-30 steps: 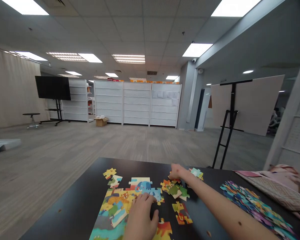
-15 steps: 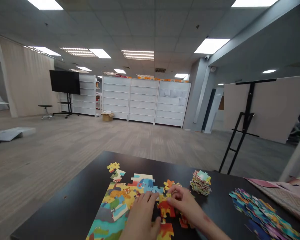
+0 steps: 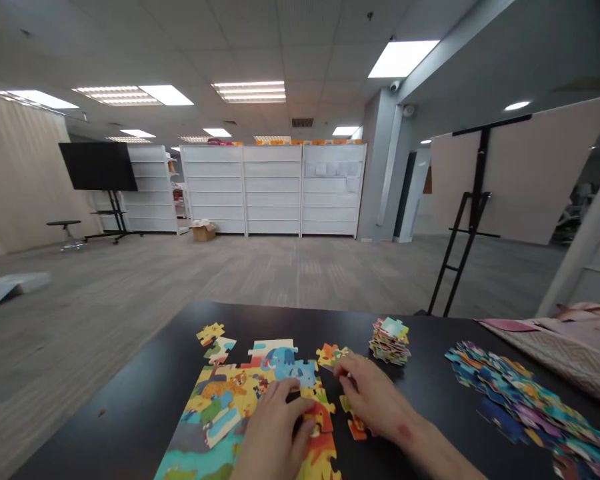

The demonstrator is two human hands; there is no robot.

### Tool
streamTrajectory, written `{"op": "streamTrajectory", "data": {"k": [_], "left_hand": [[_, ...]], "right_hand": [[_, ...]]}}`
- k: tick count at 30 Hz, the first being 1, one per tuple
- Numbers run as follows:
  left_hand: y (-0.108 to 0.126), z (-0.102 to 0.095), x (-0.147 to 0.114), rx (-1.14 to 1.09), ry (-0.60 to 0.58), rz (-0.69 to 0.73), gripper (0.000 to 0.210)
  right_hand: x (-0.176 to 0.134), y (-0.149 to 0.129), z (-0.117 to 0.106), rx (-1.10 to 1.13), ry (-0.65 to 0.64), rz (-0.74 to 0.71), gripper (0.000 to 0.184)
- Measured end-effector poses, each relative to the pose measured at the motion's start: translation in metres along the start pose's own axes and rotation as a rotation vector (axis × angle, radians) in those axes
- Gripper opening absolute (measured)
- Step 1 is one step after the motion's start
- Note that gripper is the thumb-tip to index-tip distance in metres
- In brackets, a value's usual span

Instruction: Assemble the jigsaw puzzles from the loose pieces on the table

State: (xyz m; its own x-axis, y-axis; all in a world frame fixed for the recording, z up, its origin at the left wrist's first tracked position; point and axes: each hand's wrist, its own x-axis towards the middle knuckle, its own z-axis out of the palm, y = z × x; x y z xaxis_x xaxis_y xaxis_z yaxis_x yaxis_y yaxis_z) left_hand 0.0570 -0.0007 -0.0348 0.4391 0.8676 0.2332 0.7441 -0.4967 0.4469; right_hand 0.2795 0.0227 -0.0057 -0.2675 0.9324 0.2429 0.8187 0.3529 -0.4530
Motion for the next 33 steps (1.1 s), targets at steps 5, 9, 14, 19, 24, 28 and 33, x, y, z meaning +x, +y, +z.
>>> {"op": "streamTrajectory", "data": {"k": [5,9,14,19,24,28,33], "left_hand": [[0.006,-0.003,0.003,0.015,0.027,0.017,0.024],[0.008,-0.007,0.003,-0.014,0.010,0.015,0.021],[0.005,-0.007,0.004,-0.049,0.009,0.007,0.019],[0.003,-0.001,0.001,-0.062,0.031,0.151,0.034],[0.000,0.003,-0.001,-0.033,0.027,0.190,0.036],[-0.001,0.005,-0.002,-0.015,0.053,0.181,0.037],[-0.001,0.007,-0.003,-0.024,0.091,0.204,0.034]], "right_hand": [[-0.010,0.018,-0.030,-0.019,-0.208,0.035,0.021],[-0.016,0.017,-0.040,0.056,-0.324,0.102,0.053],[-0.015,0.012,-0.034,0.092,-0.319,0.076,0.048],[-0.014,0.005,-0.033,0.105,-0.373,0.069,0.063],[-0.011,-0.002,-0.031,0.140,-0.359,0.067,0.068],[-0.010,-0.005,-0.023,0.141,-0.322,0.007,0.055],[-0.010,-0.004,-0.017,0.168,-0.297,-0.038,0.048]]}}
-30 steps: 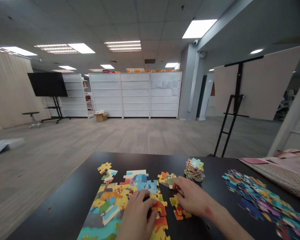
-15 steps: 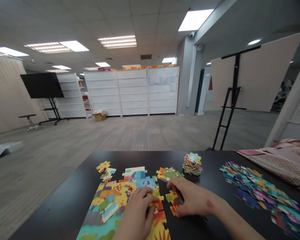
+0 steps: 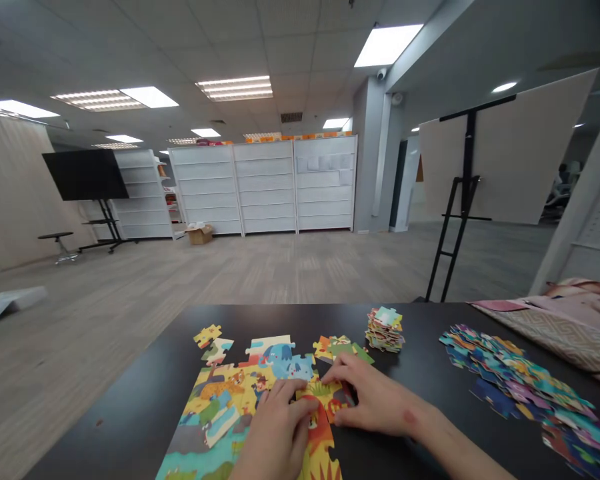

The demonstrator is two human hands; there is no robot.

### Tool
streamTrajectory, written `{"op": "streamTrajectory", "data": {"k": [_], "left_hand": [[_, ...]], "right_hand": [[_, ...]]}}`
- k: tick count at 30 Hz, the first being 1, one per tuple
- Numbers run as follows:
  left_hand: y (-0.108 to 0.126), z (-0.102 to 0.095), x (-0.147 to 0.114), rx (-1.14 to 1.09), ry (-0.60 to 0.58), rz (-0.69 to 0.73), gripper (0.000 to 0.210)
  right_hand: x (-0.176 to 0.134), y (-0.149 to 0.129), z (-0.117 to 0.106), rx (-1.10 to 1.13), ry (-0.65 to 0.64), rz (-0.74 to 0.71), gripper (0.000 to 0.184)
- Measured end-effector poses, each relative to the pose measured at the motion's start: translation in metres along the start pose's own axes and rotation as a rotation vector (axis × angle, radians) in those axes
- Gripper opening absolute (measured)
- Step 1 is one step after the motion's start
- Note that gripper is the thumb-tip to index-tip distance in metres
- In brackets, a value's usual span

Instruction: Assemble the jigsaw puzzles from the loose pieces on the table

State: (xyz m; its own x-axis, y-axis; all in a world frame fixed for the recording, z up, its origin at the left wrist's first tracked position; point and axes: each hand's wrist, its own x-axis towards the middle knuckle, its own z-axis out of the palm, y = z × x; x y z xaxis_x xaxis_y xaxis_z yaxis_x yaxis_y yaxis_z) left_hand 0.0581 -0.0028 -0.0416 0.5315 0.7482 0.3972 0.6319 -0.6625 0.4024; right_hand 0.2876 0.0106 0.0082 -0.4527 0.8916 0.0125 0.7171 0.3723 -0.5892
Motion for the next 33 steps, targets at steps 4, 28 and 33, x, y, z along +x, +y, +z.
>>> {"op": "streamTrajectory", "data": {"k": [4,28,33], "left_hand": [[-0.001,0.000,0.000,-0.002,-0.005,0.037,0.030],[-0.008,0.003,-0.006,-0.037,-0.037,0.066,0.031],[-0.010,0.000,-0.007,0.009,-0.075,0.085,0.032]], "right_hand": [[0.000,0.000,-0.001,-0.011,-0.004,0.010,0.046],[-0.002,-0.003,0.000,-0.041,0.016,-0.108,0.029],[0.001,0.002,-0.001,-0.059,0.096,-0.118,0.036]]}}
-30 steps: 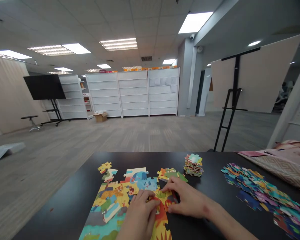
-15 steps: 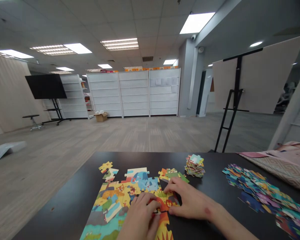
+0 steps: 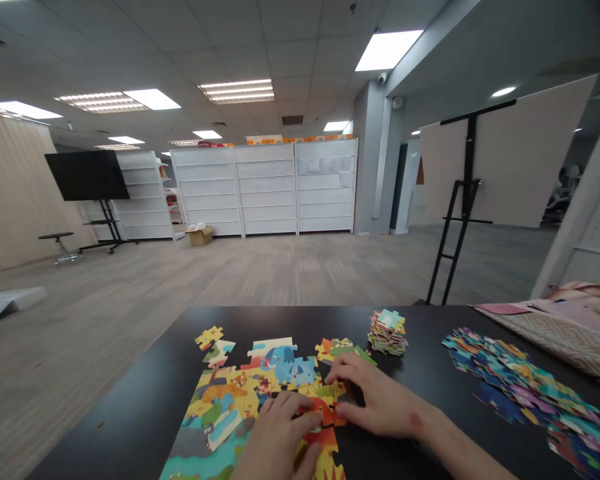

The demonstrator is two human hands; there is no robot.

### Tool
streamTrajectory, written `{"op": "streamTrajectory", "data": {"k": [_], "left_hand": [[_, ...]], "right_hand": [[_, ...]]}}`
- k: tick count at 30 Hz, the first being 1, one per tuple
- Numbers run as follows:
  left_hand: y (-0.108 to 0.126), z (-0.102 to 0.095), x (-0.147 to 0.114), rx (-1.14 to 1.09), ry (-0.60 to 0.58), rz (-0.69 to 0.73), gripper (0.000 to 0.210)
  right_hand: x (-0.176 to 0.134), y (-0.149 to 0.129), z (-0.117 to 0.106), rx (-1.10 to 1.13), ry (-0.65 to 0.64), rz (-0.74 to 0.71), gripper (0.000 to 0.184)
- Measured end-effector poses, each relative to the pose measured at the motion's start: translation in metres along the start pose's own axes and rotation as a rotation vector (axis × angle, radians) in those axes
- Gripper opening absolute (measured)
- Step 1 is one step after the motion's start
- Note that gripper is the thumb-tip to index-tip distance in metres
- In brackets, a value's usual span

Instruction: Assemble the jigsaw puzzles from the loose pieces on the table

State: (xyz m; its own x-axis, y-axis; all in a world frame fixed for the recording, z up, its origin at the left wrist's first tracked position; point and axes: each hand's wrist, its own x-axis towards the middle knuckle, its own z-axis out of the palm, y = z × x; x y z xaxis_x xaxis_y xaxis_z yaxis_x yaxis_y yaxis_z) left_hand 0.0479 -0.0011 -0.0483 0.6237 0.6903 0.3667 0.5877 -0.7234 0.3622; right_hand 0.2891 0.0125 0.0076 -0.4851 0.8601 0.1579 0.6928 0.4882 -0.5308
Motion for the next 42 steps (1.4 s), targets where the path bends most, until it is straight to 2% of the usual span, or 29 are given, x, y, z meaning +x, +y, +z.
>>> {"op": "streamTrajectory", "data": {"k": [3,5,7,10,12,15,19,24,31,33,36,39,42], "left_hand": [[-0.001,-0.001,-0.001,0.019,-0.055,0.011,0.034],[-0.001,-0.001,-0.002,0.021,-0.071,0.013,0.035],[-0.001,0.001,-0.003,0.019,-0.053,0.006,0.035],[0.000,0.002,-0.004,0.009,0.000,-0.018,0.036],[0.002,0.002,-0.004,-0.010,0.026,-0.043,0.040],[0.005,0.001,-0.002,-0.043,0.049,-0.075,0.047],[0.007,0.000,-0.001,-0.063,0.047,-0.079,0.038],[0.007,0.000,-0.004,0.003,0.046,-0.059,0.035],[0.005,-0.001,-0.003,0.023,0.014,-0.036,0.029],[0.004,-0.001,-0.003,0.046,0.012,-0.014,0.034],[0.001,0.000,-0.003,0.103,-0.024,0.037,0.044],[0.000,-0.002,-0.001,0.108,-0.076,0.052,0.042],[0.003,-0.005,0.002,0.078,-0.106,0.006,0.039]], "right_hand": [[0.007,0.014,0.002,-0.113,0.114,0.027,0.042],[0.012,0.026,0.003,-0.198,0.116,0.086,0.042],[0.015,0.036,0.003,-0.261,0.123,0.132,0.036],[0.016,0.044,0.004,-0.322,0.200,0.173,0.027],[0.018,0.043,0.007,-0.347,0.226,0.165,0.032],[0.023,0.038,0.016,-0.353,0.187,0.148,0.044],[0.029,0.034,0.022,-0.311,0.167,0.196,0.036],[0.028,0.031,0.016,-0.271,0.229,0.210,0.038],[0.017,0.010,0.003,-0.064,0.314,0.052,0.038],[0.013,0.005,-0.002,-0.048,0.286,0.036,0.036],[0.004,0.000,-0.013,-0.032,0.156,0.032,0.033],[-0.006,-0.002,-0.024,-0.020,0.024,0.061,0.032],[-0.014,-0.006,-0.029,0.000,-0.084,0.095,0.036]]}}
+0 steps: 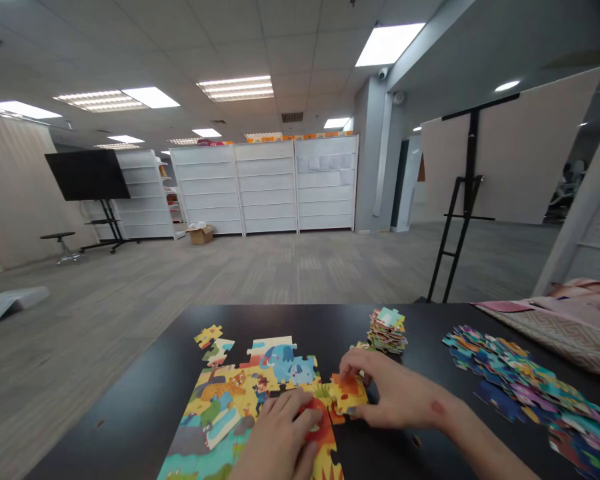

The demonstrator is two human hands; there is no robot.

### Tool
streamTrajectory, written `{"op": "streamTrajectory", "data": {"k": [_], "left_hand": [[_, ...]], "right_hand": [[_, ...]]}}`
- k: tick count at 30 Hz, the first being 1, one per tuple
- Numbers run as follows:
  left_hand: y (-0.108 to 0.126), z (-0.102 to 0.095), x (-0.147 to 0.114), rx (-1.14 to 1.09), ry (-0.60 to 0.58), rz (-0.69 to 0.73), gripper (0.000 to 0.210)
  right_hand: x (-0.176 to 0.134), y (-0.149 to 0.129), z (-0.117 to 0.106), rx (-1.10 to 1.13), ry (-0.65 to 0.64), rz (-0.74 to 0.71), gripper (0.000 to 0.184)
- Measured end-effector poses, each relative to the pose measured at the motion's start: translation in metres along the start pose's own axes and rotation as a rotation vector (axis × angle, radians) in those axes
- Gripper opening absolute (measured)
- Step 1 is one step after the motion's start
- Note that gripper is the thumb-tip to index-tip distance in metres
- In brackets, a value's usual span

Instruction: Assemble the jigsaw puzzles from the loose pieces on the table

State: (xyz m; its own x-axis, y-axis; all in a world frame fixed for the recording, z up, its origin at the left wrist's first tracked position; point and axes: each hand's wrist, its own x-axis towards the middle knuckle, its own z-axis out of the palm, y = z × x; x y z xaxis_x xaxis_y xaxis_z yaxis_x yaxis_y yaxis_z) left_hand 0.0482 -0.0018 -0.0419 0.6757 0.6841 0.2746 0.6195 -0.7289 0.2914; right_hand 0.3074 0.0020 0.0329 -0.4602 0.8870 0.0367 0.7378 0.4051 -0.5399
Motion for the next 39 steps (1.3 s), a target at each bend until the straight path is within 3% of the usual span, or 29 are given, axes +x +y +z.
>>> {"op": "streamTrajectory", "data": {"k": [4,12,18,28,35,39], "left_hand": [[0.002,-0.001,0.001,0.004,-0.035,-0.012,0.041],[-0.006,0.004,-0.001,0.081,-0.070,0.008,0.043],[-0.005,0.005,0.005,0.141,-0.179,0.045,0.053],[-0.016,0.032,0.001,0.193,-0.022,0.018,0.052],[-0.008,0.037,-0.002,0.214,0.009,-0.067,0.050],[-0.011,0.036,-0.003,0.204,-0.044,-0.031,0.055]], "right_hand": [[-0.004,-0.008,0.006,-0.015,-0.106,0.026,0.042],[-0.005,-0.010,0.016,-0.081,-0.102,0.008,0.038],[-0.002,-0.007,0.020,-0.059,-0.108,-0.003,0.063],[-0.001,-0.006,0.024,-0.022,-0.097,0.046,0.057],[-0.002,-0.002,0.022,-0.050,-0.096,0.025,0.052],[0.001,-0.001,0.020,-0.058,-0.102,-0.014,0.051]]}}
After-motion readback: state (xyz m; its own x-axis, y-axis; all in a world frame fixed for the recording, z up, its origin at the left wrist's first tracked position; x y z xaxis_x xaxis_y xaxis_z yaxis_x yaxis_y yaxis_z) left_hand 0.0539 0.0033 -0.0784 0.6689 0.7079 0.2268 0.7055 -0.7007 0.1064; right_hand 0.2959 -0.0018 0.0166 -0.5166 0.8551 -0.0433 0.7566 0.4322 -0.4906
